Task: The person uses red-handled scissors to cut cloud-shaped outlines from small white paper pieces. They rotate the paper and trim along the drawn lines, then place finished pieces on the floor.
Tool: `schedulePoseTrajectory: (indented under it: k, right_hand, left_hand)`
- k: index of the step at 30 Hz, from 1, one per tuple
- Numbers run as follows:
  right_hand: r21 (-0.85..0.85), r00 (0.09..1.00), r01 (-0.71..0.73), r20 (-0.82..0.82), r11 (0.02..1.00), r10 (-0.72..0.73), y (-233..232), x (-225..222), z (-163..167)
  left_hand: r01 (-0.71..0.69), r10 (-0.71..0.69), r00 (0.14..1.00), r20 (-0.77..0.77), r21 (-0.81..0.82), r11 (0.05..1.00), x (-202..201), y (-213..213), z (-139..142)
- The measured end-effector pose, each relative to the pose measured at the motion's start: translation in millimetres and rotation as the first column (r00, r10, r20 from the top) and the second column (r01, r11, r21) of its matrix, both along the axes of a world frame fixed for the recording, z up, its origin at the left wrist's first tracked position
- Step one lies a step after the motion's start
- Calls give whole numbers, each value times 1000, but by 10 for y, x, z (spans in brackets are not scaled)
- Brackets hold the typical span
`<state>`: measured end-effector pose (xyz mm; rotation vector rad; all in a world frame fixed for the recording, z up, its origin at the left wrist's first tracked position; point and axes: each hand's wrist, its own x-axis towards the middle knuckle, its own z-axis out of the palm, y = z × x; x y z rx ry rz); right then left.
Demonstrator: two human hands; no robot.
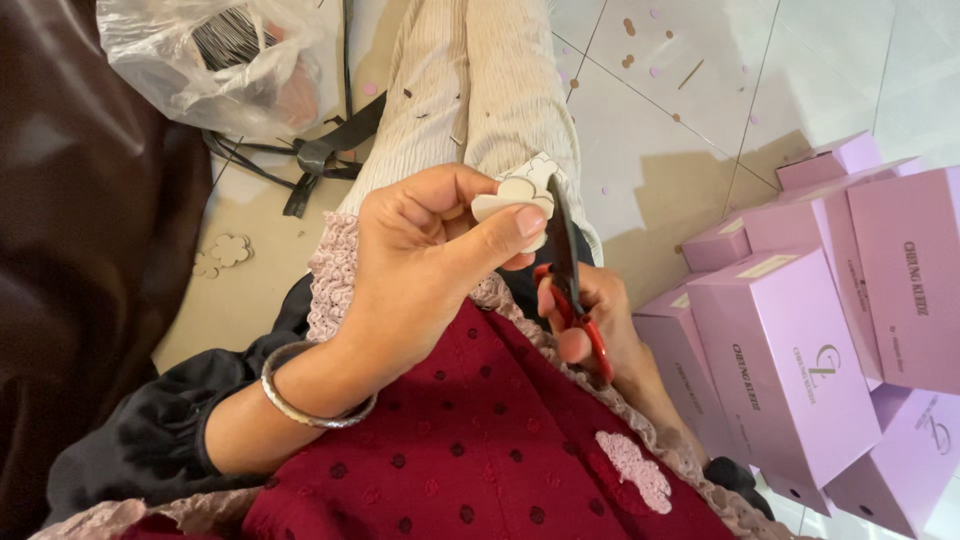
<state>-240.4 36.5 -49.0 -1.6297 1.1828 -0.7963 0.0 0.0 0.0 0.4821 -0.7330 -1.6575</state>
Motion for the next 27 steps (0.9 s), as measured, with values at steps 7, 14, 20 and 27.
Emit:
schedulePoseTrajectory:
  k: [7,14,20,27]
  right_hand:
    - [37,996,16,-92,999,-12,34,-76,219]
    - [-61,988,-10,-152,998,0,8,-82,192]
    - [-107,986,-12,-164,994,-6,15,-143,170]
    - [-55,991,-12,-130,998,5,-89,-148,179]
  left_hand:
    - [-26,28,996,87,-23,999,73,-23,80]
    - [-15,16,997,70,-25,1000,48,-35,131]
    - [-17,20,997,73,-34,999,29,-27,172]
    - [5,-1,995,96,-42,999,77,-101,215]
